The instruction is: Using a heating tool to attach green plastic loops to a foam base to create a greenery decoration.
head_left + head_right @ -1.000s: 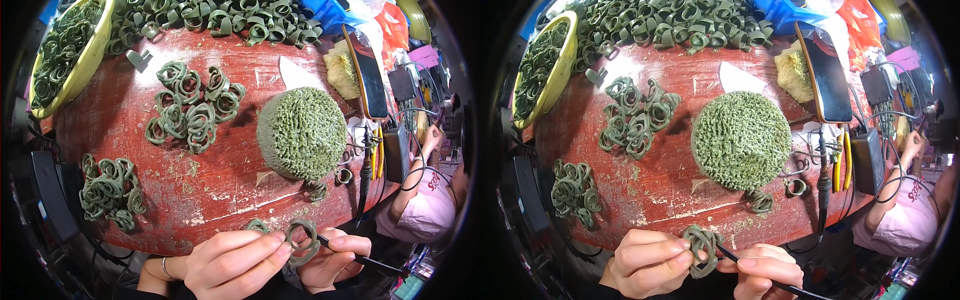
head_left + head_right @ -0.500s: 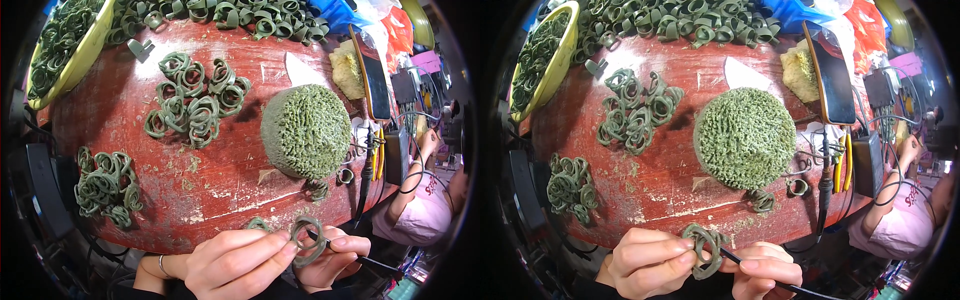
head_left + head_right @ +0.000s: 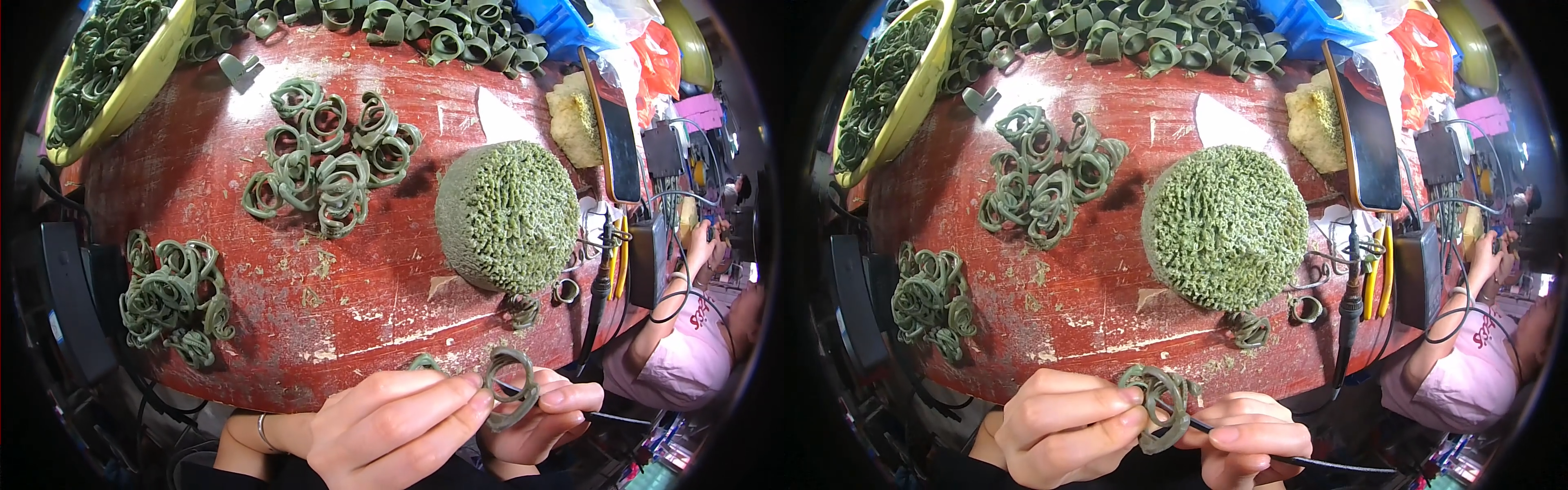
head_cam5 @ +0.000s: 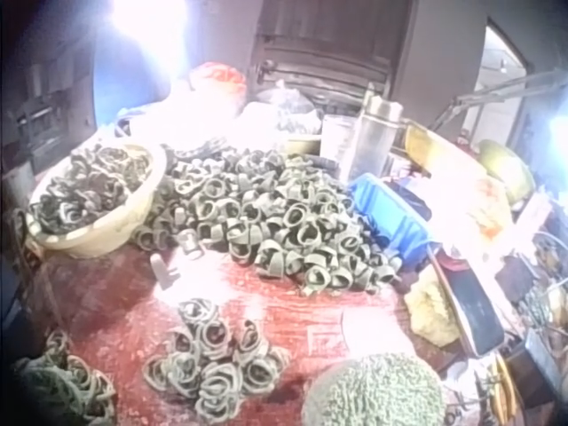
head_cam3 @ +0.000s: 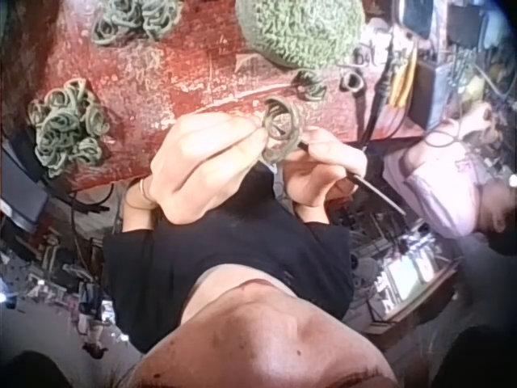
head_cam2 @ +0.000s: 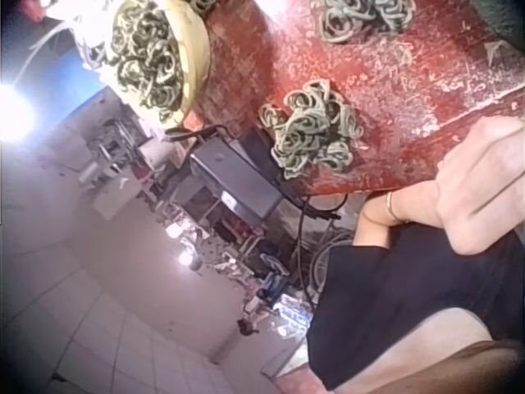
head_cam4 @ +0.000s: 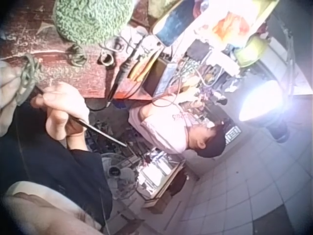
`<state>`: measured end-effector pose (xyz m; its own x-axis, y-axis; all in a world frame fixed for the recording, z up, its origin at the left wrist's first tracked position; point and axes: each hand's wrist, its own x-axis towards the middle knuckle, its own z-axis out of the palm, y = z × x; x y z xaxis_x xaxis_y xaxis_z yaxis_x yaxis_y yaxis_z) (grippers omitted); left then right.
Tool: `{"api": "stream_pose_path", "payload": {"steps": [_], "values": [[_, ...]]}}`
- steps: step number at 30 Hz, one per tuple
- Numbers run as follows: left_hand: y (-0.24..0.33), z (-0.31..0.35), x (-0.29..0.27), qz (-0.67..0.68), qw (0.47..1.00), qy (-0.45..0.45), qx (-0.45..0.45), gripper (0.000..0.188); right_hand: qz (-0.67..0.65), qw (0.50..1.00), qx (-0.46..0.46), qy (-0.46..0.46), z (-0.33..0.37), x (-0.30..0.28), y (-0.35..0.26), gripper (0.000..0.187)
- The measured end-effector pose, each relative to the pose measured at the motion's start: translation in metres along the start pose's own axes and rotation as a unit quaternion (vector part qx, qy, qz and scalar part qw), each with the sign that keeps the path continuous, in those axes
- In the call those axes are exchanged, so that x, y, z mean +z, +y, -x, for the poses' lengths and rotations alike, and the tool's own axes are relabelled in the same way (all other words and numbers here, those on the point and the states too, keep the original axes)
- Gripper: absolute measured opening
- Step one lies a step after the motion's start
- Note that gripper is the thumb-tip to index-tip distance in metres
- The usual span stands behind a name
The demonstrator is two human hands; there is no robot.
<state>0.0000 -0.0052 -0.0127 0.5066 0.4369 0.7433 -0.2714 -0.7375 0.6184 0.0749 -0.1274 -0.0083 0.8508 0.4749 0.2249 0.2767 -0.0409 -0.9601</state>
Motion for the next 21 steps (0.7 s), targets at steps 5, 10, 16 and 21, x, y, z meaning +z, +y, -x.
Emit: {"api": "stream_pose_path", "payload": {"steps": [5,10,16,21], "values": [[0.001,-0.002,0.003,0.005,0.999,0.025,-0.032,0.029,-0.008,1.0,-0.009,-0.018,-0.003,-0.002,0.004,0.032],[0.011,-0.003,-0.01,0.004,0.981,-0.096,-0.169,0.03,-0.228,0.973,0.03,-0.027,-0.015,0.005,-0.002,0.028],[0.014,-0.006,-0.011,0.061,0.965,-0.072,-0.246,0.03,-0.176,0.984,-0.026,0.026,-0.021,0.005,0.001,0.026],[0.014,-0.01,-0.009,0.088,0.955,-0.052,-0.28,0.031,-0.141,0.988,-0.036,0.043,-0.025,0.003,0.0,0.028]]}}
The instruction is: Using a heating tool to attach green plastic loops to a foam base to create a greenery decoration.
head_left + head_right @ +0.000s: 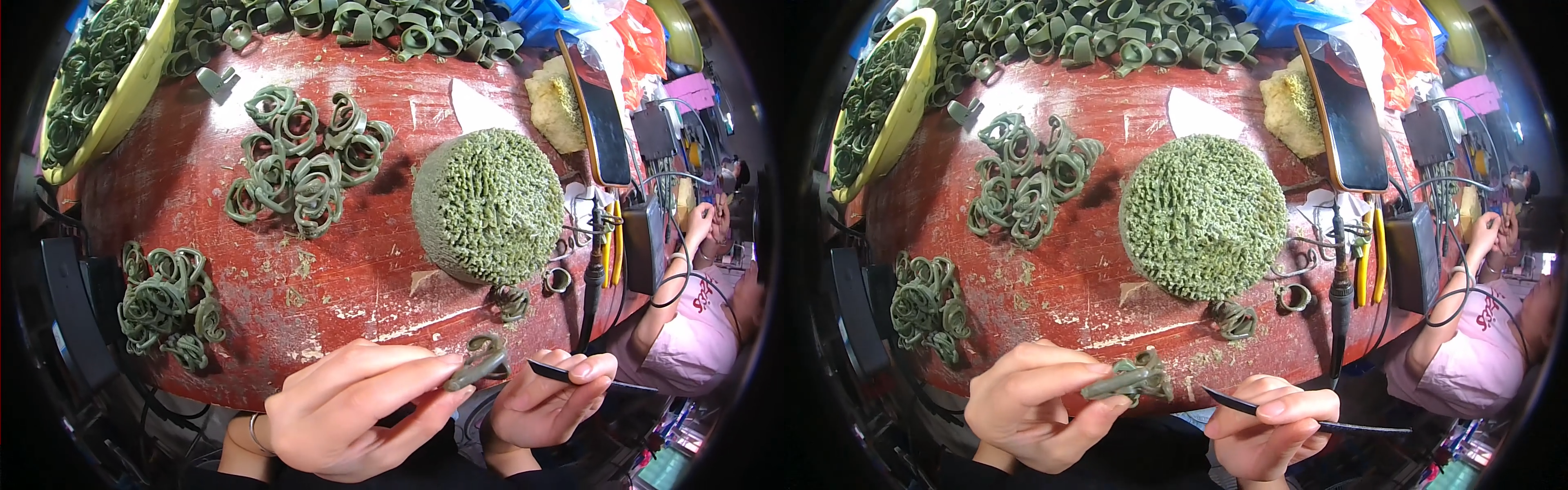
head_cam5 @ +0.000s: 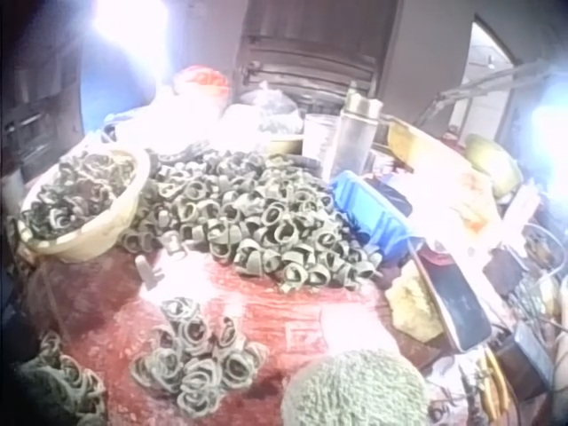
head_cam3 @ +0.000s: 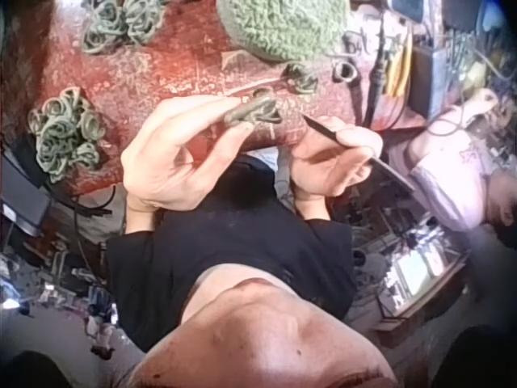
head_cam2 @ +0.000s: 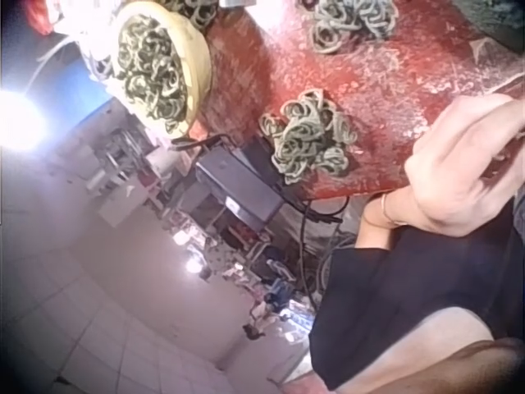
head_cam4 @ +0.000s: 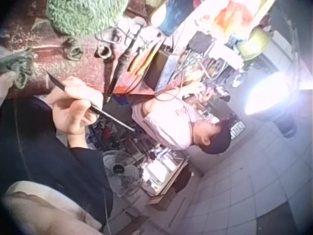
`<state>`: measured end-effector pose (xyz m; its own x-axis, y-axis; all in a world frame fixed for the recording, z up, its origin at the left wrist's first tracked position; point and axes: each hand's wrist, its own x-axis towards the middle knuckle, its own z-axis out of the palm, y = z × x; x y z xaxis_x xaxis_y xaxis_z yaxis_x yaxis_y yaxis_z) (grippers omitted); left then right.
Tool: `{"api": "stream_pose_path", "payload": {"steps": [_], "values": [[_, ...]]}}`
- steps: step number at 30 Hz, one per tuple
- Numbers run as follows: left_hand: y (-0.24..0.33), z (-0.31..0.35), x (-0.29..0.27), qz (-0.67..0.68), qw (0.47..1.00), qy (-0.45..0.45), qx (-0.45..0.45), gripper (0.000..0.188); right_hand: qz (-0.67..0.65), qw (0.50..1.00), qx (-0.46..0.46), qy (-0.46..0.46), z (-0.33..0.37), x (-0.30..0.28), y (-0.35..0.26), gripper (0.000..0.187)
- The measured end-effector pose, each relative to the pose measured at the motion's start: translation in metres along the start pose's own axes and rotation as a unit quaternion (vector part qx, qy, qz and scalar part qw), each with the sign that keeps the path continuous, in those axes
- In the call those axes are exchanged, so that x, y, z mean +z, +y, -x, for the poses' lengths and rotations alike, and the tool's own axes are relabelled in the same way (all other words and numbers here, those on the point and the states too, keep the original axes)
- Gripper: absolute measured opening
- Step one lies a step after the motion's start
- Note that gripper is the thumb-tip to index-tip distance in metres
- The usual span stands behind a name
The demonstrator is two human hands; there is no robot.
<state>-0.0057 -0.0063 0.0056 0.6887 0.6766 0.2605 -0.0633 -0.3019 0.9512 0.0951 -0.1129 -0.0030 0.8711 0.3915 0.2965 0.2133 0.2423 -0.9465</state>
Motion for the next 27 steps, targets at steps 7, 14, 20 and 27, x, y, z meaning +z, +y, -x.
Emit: {"api": "stream_pose_path", "payload": {"steps": [7,14,20,27], "values": [[0.001,-0.002,-0.006,-0.005,1.0,-0.003,-0.023,0.031,0.032,0.999,-0.005,-0.037,0.004,-0.005,0.004,0.03],[0.004,-0.001,-0.006,0.012,0.999,0.017,-0.048,0.035,0.103,0.989,0.012,-0.105,0.007,-0.012,0.002,0.033],[0.004,0.001,-0.008,-0.034,0.999,-0.006,0.009,0.034,0.09,0.976,-0.014,-0.196,-0.008,0.001,0.004,0.019],[0.022,-0.004,-0.015,-0.041,0.996,-0.058,-0.054,0.03,-0.013,0.961,0.151,-0.232,-0.007,0.005,-0.004,0.018]]}}
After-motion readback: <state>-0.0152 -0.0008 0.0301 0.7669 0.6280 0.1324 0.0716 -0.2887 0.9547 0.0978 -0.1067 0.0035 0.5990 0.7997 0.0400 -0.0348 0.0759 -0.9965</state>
